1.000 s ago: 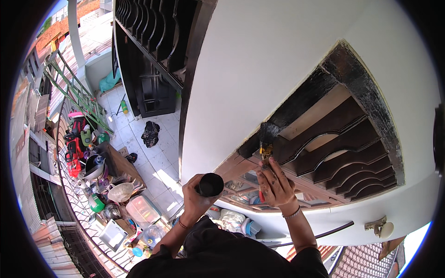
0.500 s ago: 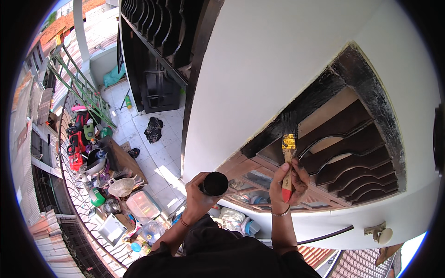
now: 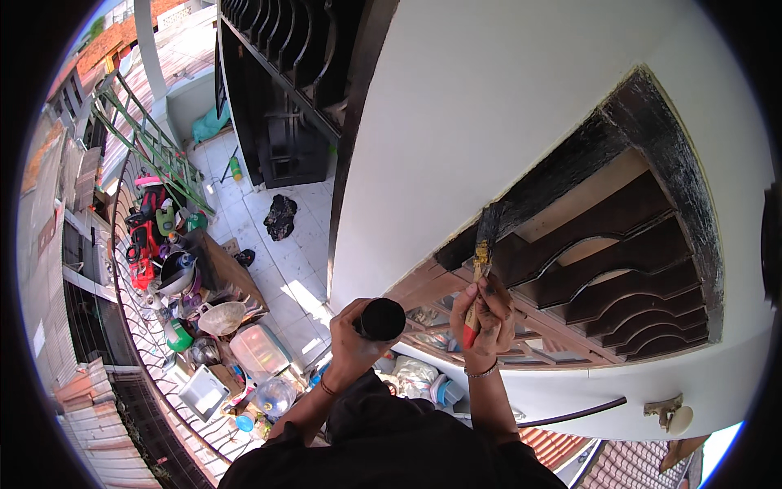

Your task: The person paints a wooden window frame black using a paintbrush and a small paint can. They repeatedly dip the brush into the can and apply paint to the frame's edges and slats.

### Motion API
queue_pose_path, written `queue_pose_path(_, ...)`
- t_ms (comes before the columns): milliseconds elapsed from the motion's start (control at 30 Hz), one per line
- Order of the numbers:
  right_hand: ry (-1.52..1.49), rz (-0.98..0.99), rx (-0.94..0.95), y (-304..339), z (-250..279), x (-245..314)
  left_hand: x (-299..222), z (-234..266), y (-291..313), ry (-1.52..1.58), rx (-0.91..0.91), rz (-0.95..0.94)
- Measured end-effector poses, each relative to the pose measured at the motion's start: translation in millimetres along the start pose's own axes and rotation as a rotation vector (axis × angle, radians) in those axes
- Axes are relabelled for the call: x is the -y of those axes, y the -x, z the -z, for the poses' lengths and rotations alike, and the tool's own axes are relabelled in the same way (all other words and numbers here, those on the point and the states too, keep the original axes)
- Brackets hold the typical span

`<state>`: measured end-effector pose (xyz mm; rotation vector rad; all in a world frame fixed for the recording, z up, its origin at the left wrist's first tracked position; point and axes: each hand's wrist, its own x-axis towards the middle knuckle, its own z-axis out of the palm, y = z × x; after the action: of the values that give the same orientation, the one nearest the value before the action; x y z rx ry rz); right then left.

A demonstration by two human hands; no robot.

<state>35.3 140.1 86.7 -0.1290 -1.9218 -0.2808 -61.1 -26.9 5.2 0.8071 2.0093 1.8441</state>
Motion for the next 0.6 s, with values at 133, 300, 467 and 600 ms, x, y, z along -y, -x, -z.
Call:
queue_pose_path(133, 0.017, -0.002, 0.089, 23, -3, 8, -4, 0, -2, -0.012, -0.02, -0.029)
queue_pose_path(300, -0.019, 0.004, -0.005, 23, 4, 14, -2, 1, -3, -0.047, -0.079, -0.086)
queue_pose_path(467, 0.02, -0.01, 0.038, 13, -2, 15, -2, 1, -1, -0.019, -0.036, -0.024)
queue_pose_path(600, -0.001, -0.024, 0.142, 33, -10, 16, -5, 1, -4, -0.025, -0.062, -0.074)
